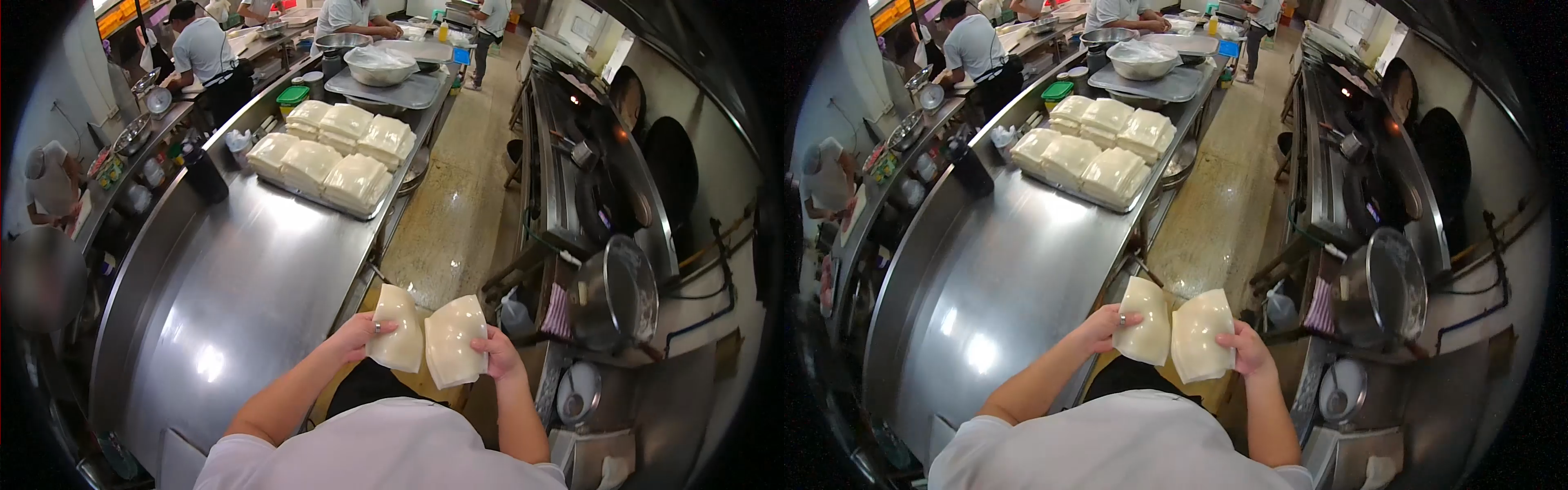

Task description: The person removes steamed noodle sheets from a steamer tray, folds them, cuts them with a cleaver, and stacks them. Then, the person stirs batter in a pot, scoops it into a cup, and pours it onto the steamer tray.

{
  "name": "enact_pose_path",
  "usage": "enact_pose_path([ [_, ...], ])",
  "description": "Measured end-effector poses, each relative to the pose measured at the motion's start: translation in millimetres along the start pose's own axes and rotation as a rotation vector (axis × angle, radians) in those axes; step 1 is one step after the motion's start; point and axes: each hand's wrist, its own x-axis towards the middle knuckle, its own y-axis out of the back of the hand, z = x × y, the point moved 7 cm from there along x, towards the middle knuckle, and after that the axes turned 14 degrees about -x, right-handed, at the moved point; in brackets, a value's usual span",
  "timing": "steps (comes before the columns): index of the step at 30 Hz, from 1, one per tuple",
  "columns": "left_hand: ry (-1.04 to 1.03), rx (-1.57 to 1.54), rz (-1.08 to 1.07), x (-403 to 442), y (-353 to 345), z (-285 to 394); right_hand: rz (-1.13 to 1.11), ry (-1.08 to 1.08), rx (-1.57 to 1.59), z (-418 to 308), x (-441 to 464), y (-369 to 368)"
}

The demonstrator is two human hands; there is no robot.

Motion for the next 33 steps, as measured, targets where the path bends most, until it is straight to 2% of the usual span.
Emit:
enact_pose_path([
  [8, -0.083, 0.020, 0.015, 109.8, -34.3, 131.4, -0.003, 0.008, -0.090, -127.7, 137.0, 35.3],
  [18, -0.338, -0.179, 0.134, 170.8, -41.0, 256.5, -0.242, -0.032, -0.151, -234.7, 329.1, 57.0],
  [26, -0.570, -0.407, 0.342, 205.5, -44.6, 309.9, -0.505, -0.193, -0.237, -303.3, 510.6, 63.6],
  [33, -0.801, -0.626, 0.497, 237.2, -39.2, 320.4, -0.714, -0.307, -0.317, -338.9, 634.4, 22.3],
])
